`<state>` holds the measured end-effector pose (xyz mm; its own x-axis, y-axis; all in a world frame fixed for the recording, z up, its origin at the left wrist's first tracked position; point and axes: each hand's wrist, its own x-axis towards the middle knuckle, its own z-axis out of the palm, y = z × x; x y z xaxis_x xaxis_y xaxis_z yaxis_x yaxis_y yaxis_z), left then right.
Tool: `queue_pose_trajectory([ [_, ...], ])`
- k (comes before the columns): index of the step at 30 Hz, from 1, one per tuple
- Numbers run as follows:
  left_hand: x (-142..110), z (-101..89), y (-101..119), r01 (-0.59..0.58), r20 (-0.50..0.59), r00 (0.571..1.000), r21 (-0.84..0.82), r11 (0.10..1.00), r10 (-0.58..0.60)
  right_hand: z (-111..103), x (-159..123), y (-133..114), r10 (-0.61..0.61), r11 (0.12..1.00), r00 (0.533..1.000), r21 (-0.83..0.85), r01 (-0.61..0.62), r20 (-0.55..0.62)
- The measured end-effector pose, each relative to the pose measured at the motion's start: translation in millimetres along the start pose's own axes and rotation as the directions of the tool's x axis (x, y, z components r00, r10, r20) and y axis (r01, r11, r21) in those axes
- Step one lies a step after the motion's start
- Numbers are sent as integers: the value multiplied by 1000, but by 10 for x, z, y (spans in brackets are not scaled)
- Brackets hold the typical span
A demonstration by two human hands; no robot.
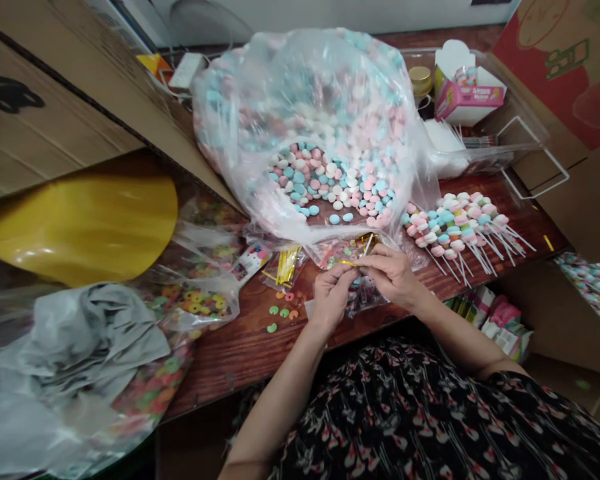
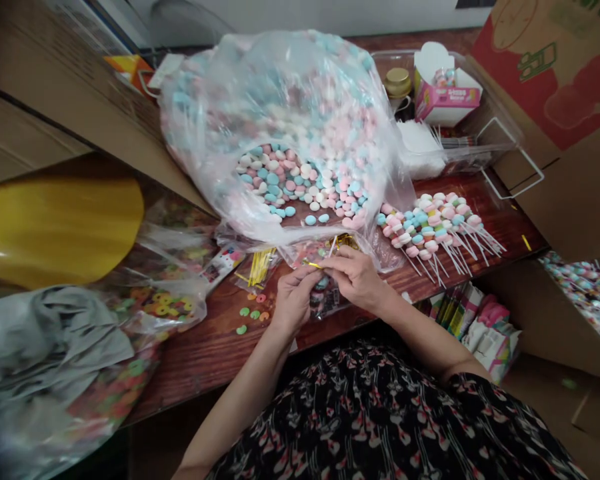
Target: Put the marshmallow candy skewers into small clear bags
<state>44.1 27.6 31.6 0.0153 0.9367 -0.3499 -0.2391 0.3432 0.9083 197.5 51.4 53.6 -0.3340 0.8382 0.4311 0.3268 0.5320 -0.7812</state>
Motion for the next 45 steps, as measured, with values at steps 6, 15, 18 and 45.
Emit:
queue_pose_trajectory([
  [6, -27, -12, 1, 45, -16, 999, -38, 998, -46, 12, -33, 70, 64, 992, 997, 104, -68, 44],
  [15, 21, 7, 17, -121, 0, 993, 73, 990, 121, 113, -230, 99, 430, 843, 902, 374, -386, -39],
  [18, 20, 0, 79, -210, 55, 978, 176, 962, 203, 86, -226, 215, 490, 654, 853, 572, -495, 179],
  [45, 124, -92, 394, 101, 787, 350, 508, 856, -508, -462, -218, -181, -671, 554, 524, -116, 825, 525],
])
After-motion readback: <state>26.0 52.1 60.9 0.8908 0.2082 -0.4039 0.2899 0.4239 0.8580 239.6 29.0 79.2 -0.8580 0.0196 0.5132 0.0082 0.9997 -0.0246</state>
